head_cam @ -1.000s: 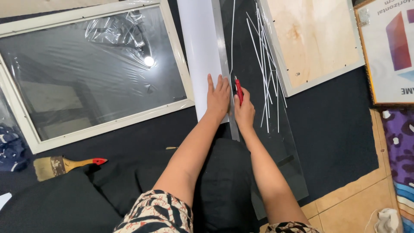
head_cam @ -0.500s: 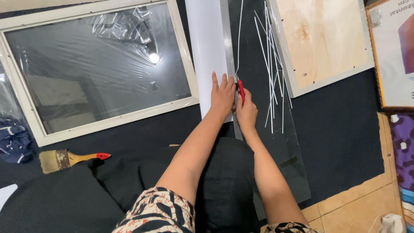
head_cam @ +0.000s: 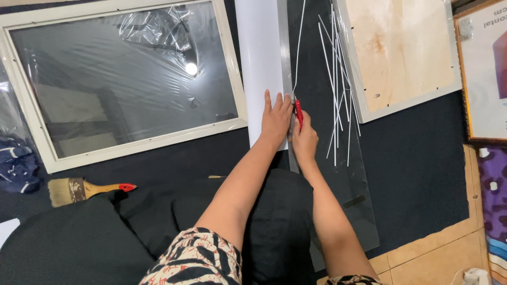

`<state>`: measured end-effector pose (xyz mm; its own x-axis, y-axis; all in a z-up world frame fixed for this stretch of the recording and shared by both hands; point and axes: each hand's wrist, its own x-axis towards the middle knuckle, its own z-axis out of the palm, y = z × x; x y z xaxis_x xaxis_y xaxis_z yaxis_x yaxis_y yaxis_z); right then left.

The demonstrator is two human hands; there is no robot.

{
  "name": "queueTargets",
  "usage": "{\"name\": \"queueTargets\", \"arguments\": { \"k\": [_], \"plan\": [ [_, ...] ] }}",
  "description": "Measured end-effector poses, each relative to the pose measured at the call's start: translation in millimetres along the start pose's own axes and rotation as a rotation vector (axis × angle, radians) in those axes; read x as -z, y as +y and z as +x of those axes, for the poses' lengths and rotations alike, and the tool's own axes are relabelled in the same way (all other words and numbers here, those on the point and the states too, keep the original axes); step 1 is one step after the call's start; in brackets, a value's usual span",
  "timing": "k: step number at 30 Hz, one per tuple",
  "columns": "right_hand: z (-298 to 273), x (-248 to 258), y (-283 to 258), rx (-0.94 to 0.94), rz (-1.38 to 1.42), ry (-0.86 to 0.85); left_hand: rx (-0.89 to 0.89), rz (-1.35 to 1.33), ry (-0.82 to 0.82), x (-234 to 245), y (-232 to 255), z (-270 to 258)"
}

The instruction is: Cutting a white backing sheet to size using a metal ruler and a utility knife on a workshop table.

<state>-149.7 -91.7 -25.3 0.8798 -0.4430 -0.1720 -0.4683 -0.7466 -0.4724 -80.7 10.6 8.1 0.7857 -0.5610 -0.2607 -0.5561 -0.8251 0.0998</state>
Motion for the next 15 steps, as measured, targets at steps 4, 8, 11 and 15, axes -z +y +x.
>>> {"name": "queueTargets", "arguments": {
  "k": [4, 8, 11, 15],
  "plan": [
    [1, -1, 4, 0.000, -0.045, -0.019, -0.002, -0.031, -0.006, 3, -2, -1],
    [3, -2, 11, -0.022, -0.101, -0.080, -0.009, -0.044, -0.050, -1, -1, 2],
    [1, -2, 18, -0.028, -0.120, -0.116, -0.004, -0.036, -0.066, 4, -1, 2],
    [-7, -2, 27, 0.000, -0.172, -0.131, 0.010, -0.013, -0.038, 0, 1, 3]
  ]
}}
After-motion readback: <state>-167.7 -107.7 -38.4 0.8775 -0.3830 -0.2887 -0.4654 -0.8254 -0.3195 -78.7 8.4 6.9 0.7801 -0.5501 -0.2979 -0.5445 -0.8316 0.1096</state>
